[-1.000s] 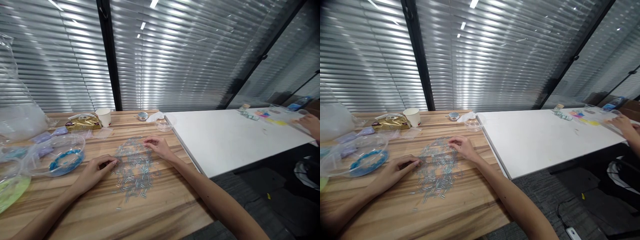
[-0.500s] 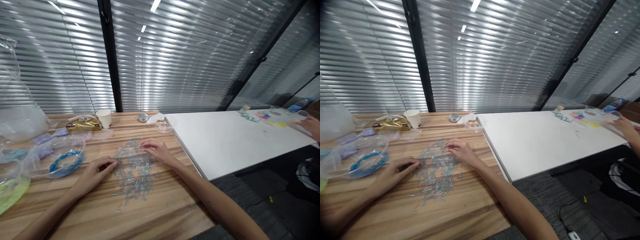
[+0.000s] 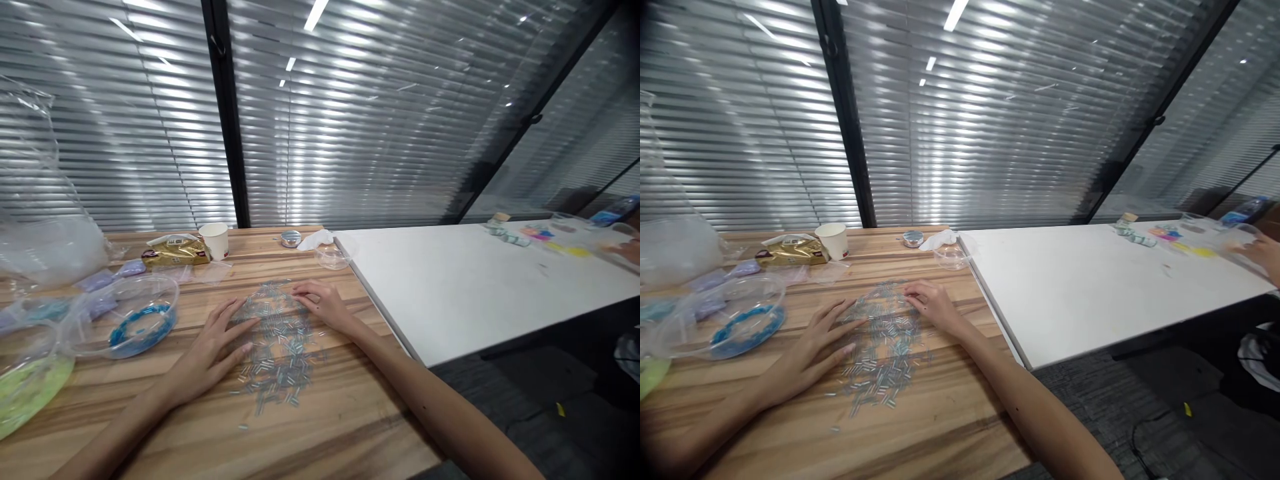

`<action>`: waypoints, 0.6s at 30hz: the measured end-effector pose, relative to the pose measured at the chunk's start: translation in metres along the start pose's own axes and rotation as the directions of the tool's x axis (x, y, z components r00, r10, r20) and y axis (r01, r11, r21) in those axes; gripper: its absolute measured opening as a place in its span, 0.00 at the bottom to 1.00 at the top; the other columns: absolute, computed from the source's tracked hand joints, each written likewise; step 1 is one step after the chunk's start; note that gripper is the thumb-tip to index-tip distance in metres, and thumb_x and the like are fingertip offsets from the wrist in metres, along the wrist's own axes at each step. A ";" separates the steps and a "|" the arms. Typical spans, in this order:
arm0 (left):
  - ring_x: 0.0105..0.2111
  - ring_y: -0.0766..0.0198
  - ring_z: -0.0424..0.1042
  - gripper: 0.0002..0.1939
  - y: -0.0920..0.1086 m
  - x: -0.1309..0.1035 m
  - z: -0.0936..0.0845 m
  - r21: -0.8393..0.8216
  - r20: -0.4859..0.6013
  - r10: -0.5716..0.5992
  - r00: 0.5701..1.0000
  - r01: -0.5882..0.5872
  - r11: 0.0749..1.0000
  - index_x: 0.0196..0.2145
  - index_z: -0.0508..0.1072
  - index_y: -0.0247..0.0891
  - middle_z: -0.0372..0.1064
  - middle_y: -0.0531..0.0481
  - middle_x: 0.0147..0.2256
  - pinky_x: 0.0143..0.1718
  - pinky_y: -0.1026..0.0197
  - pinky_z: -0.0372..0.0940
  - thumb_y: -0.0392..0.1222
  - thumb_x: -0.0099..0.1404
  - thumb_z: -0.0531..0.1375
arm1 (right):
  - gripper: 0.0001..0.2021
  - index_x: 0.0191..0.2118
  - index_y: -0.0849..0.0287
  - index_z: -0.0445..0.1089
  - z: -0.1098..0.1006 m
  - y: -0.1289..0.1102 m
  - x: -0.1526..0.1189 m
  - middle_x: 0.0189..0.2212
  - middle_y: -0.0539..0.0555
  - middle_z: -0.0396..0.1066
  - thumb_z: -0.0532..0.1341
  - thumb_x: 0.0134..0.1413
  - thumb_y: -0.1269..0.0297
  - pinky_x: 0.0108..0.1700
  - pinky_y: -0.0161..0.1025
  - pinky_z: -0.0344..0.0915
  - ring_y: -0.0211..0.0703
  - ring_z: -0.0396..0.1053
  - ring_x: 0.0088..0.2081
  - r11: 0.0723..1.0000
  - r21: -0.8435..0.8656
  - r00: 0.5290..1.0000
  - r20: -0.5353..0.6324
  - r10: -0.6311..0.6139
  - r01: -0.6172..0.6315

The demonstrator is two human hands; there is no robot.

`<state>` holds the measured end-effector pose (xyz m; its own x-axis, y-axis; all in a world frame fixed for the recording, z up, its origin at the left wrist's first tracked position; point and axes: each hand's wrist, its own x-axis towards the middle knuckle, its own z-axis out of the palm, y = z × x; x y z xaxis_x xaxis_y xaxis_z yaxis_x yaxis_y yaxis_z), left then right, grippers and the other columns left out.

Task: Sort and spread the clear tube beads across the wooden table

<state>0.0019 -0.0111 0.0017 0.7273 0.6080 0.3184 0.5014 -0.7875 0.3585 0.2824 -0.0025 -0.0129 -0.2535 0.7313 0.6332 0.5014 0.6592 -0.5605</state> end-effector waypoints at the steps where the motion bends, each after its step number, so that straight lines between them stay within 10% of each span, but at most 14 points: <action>1: 0.62 0.49 0.43 0.20 -0.001 0.000 0.001 0.003 0.026 0.005 1.000 -0.005 1.000 0.58 0.62 0.47 0.44 0.48 0.64 0.60 0.43 0.48 0.46 0.69 0.48 | 0.04 0.36 0.60 0.73 0.000 0.002 0.000 0.36 0.53 0.73 0.61 0.57 0.68 0.44 0.34 0.66 0.38 0.70 0.39 1.000 -0.021 1.000 0.002 -0.008 0.008; 18: 0.61 0.58 0.52 0.21 -0.001 -0.001 0.000 -0.024 0.254 0.001 0.967 0.005 1.000 0.59 0.59 0.46 0.53 0.51 0.61 0.63 0.45 0.45 0.50 0.71 0.47 | 0.04 0.34 0.61 0.72 0.007 0.010 -0.004 0.34 0.52 0.72 0.60 0.58 0.69 0.39 0.33 0.65 0.37 0.70 0.36 0.990 -0.122 0.996 -0.047 -0.081 0.074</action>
<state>0.0011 -0.0111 0.0007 0.8230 0.5617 0.0854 0.4939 -0.7816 0.3811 0.2826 0.0024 -0.0247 -0.2538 0.6666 0.7009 0.5782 0.6854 -0.4425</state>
